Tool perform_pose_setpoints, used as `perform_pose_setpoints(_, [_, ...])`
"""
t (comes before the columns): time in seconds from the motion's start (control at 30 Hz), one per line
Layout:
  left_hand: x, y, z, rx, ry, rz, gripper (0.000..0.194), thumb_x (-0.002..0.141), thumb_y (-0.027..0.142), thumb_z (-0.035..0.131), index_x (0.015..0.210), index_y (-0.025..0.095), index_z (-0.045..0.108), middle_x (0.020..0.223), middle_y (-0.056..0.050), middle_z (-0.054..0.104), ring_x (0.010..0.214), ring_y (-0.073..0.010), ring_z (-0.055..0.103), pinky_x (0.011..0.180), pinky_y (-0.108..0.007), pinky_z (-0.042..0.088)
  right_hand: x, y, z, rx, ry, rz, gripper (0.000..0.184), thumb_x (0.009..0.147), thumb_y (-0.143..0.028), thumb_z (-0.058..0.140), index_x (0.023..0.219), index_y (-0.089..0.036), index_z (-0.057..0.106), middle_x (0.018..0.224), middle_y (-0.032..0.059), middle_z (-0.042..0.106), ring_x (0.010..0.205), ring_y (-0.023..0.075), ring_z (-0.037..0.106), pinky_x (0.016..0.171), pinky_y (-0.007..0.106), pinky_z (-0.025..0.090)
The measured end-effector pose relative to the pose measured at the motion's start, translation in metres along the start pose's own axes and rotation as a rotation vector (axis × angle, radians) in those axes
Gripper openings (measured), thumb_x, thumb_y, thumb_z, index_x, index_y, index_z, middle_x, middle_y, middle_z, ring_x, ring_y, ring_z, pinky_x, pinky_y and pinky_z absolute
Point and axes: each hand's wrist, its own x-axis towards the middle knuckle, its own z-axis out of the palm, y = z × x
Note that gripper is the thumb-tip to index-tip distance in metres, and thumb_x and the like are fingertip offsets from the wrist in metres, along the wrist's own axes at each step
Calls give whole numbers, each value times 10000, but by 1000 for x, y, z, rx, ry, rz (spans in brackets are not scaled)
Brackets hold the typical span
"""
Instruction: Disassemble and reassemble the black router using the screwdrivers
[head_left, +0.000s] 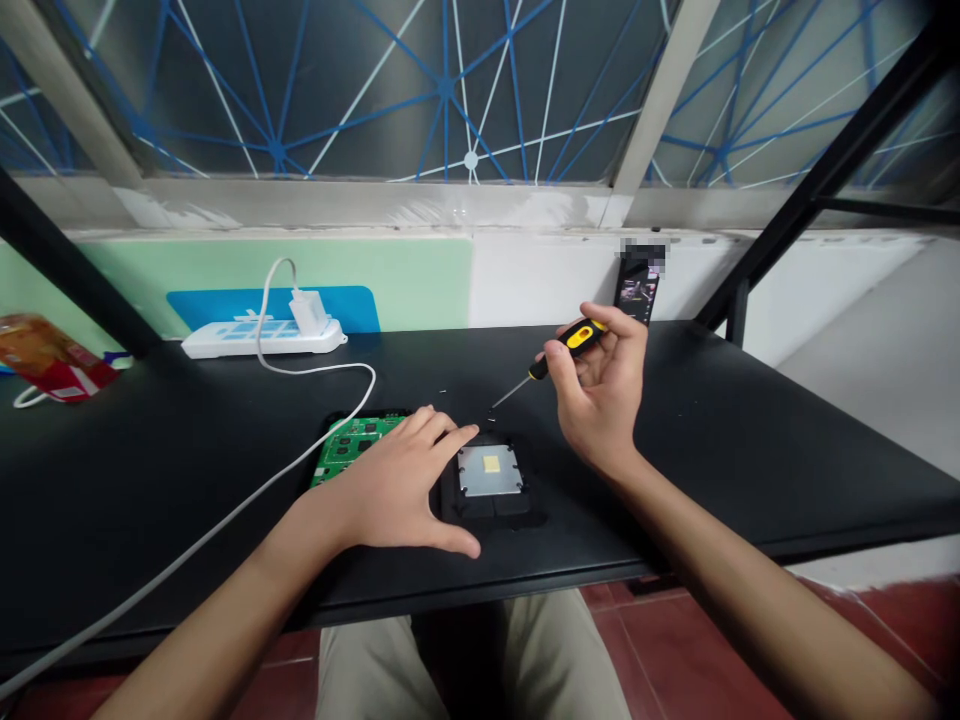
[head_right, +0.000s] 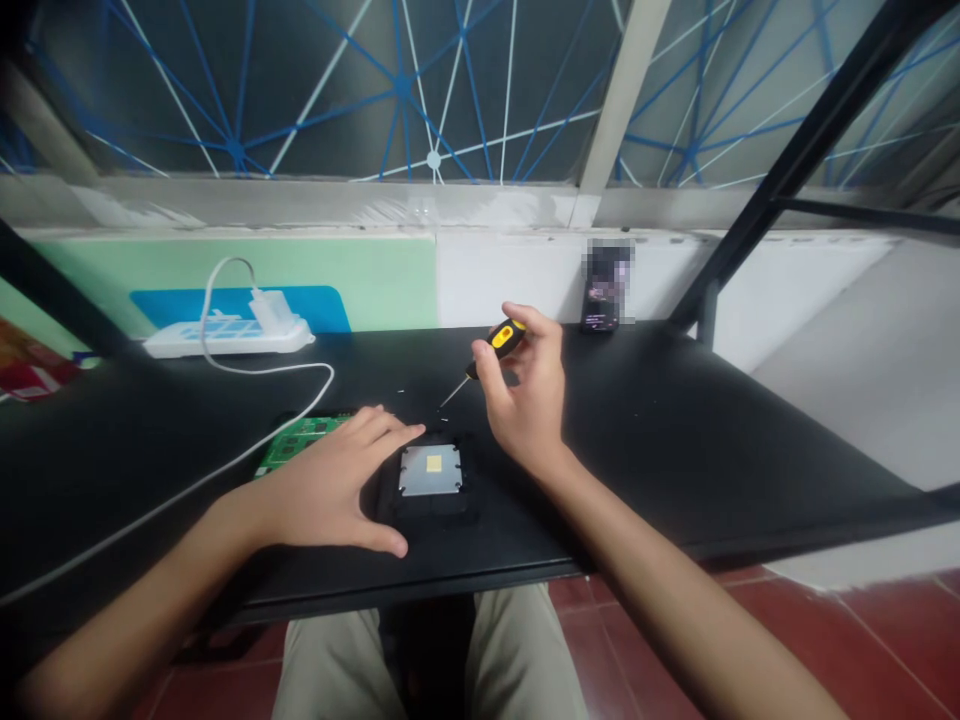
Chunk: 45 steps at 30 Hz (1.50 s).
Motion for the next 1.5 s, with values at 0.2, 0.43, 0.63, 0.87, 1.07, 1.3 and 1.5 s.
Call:
perform_pose_setpoints(0.2, [-2, -2, -1, 4, 28, 25, 1102, 685, 854, 658, 1514, 177, 401, 1434, -165, 505, 1352, -391, 416, 1160, -563, 308, -4, 4, 4, 58, -37, 51, 382, 918, -275, 640, 1255, -334, 471, 1047, 34, 556, 825, 181, 673, 740, 416, 633])
perform_pose_setpoints(0.43, [8, -4, -5, 44, 51, -12, 916, 792, 777, 637, 1488, 211, 448, 1544, -157, 425, 1412, -383, 371, 1146, -552, 332, -7, 8, 9, 92, -75, 134, 358, 924, -258, 625, 1237, -318, 461, 1022, 24, 547, 805, 172, 684, 760, 412, 634])
perform_pose_setpoints(0.63, [19, -7, -14, 89, 12, 18, 913, 781, 795, 633, 1438, 173, 511, 1477, -146, 511, 1393, -372, 383, 1167, -528, 297, -9, 8, 11, 89, -88, 142, 360, 933, -255, 610, 1246, -306, 441, 1027, 22, 564, 802, 163, 695, 769, 400, 629])
perform_pose_setpoints(0.87, [27, -12, -17, 76, 20, 71, 837, 804, 772, 630, 1402, 192, 545, 1390, -106, 583, 1327, -339, 429, 1139, -479, 333, -6, 8, 9, 76, -56, 132, 342, 938, -269, 596, 1233, -299, 427, 1025, 20, 565, 791, 155, 700, 760, 385, 631])
perform_pose_setpoints(1.07, [27, -13, -13, 72, 39, 83, 821, 813, 765, 628, 1402, 199, 547, 1394, -109, 579, 1307, -334, 447, 1127, -465, 347, -6, 6, 9, 81, -61, 120, 332, 948, -261, 580, 1235, -307, 419, 1026, 22, 558, 785, 156, 704, 741, 383, 634])
perform_pose_setpoints(1.3, [28, -14, -13, 83, 25, 85, 778, 842, 719, 639, 1392, 176, 553, 1372, -109, 599, 1305, -330, 437, 1131, -460, 341, -8, 6, 10, 85, -72, 117, 332, 955, -268, 573, 1243, -316, 415, 1034, 24, 547, 787, 159, 703, 740, 389, 630])
perform_pose_setpoints(1.5, [28, -15, -12, 85, 32, 98, 735, 863, 695, 634, 1388, 187, 555, 1363, -98, 609, 1288, -325, 446, 1111, -451, 358, -7, 6, 10, 101, -62, 117, 327, 949, -253, 583, 1231, -319, 431, 1032, 26, 546, 786, 163, 705, 743, 393, 624])
